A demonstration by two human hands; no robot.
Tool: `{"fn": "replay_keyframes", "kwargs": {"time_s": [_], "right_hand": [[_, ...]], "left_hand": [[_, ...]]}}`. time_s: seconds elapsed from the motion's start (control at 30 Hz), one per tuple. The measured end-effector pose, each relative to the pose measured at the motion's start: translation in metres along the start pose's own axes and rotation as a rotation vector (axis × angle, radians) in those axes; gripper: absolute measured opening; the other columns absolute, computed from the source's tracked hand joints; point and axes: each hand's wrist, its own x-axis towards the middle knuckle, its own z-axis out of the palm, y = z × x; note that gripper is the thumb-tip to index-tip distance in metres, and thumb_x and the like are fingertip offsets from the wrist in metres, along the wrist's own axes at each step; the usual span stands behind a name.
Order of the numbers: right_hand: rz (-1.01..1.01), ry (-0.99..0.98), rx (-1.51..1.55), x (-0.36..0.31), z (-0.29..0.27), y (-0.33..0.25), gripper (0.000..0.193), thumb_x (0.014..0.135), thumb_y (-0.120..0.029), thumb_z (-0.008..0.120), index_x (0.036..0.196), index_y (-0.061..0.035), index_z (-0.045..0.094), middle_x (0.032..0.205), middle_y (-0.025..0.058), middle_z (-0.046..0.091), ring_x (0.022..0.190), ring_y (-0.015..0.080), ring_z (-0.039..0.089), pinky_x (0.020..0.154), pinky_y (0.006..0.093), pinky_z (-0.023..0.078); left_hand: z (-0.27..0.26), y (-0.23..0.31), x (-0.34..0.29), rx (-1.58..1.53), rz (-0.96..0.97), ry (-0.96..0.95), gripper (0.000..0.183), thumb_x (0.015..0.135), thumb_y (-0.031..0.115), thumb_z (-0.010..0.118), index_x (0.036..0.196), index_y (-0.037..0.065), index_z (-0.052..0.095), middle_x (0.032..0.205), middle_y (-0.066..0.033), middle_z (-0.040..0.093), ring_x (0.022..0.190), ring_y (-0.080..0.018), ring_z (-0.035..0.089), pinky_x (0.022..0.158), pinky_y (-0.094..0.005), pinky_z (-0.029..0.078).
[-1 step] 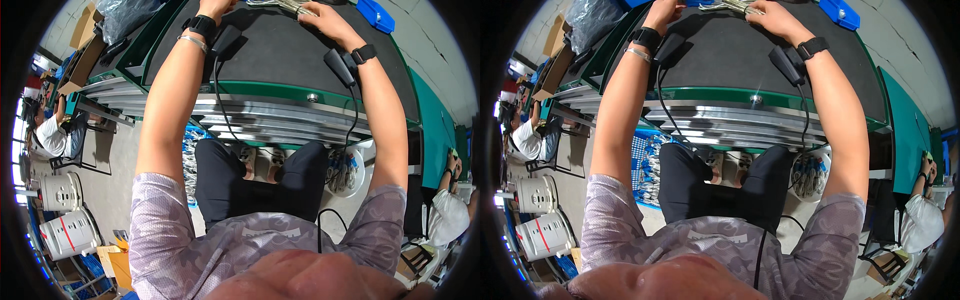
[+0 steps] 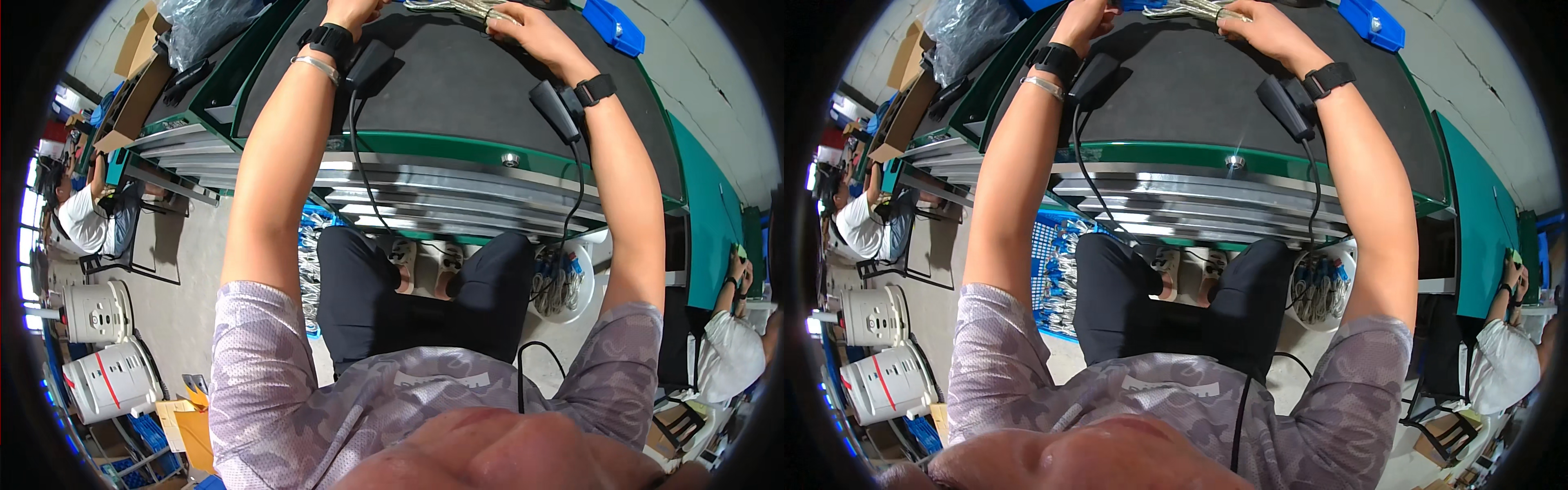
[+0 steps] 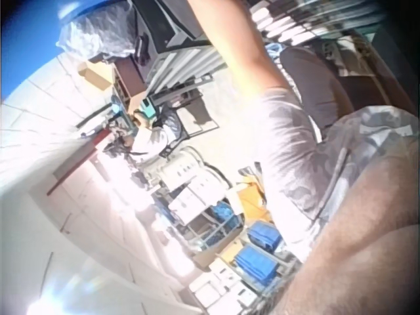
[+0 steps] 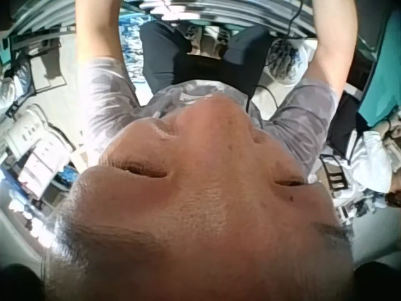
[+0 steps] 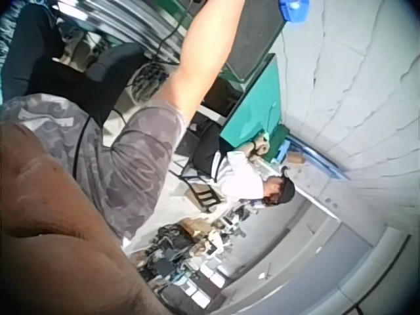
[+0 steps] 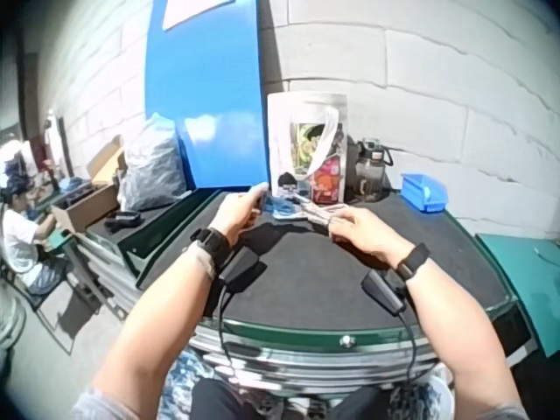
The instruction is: The recorder is assembling electrical connectors and cables at a workbench.
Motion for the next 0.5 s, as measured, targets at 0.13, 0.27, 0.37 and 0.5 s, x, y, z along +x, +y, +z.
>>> {"fn": "replay_keyframes", "kwargs": {"time_s": [0.13, 0.27, 0.37, 0.5], "right_hand": [[0.244, -0.017, 0.564, -0.002, -0.003, -0.02, 0.024, 0.099, -0.027, 0.058, 0.103, -0.005, 0.065, 0.084, -0.0002, 0.064, 0.073, 0.0078, 0.059, 0.068, 0.0237, 0.051], [0.347, -0.011, 0.725, -0.007, -0.005, -0.029, 0.028, 0.101, -0.032, 0.055, 0.106, -0.0072, 0.066, 0.084, -0.0014, 0.064, 0.071, 0.008, 0.059, 0.064, 0.023, 0.05], [0.344, -0.024, 0.72, -0.008, -0.002, -0.021, 0.034, 0.102, -0.038, 0.053, 0.113, -0.0073, 0.064, 0.091, 0.0008, 0.064, 0.075, 0.0084, 0.057, 0.069, 0.0242, 0.049], [0.329, -0.031, 0.712, -0.007, -0.004, -0.009, 0.04, 0.104, -0.042, 0.049, 0.119, -0.0078, 0.062, 0.097, 0.0026, 0.063, 0.078, 0.007, 0.053, 0.071, 0.0245, 0.048]], "left_hand": [[-0.015, -0.009, 0.009, 0.097, -0.048, -0.082, 0.053, 0.087, 0.053, 0.067, 0.066, 0.005, 0.065, 0.059, -0.0038, 0.055, 0.048, -0.0143, 0.047, 0.048, -0.0281, 0.036], [-0.009, -0.011, 0.006, 0.142, 0.034, -0.037, 0.054, 0.088, 0.053, 0.065, 0.066, 0.003, 0.065, 0.059, -0.0056, 0.058, 0.049, -0.0161, 0.049, 0.049, -0.0304, 0.036], [-0.008, -0.012, 0.006, 0.05, -0.002, -0.046, 0.053, 0.089, 0.051, 0.065, 0.067, 0.003, 0.066, 0.059, -0.0054, 0.057, 0.049, -0.0156, 0.048, 0.049, -0.0299, 0.037], [-0.011, -0.017, 0.01, 0.021, -0.035, -0.133, 0.047, 0.092, 0.046, 0.064, 0.071, 0.004, 0.067, 0.06, -0.0047, 0.057, 0.05, -0.0142, 0.048, 0.049, -0.0283, 0.037]]}}
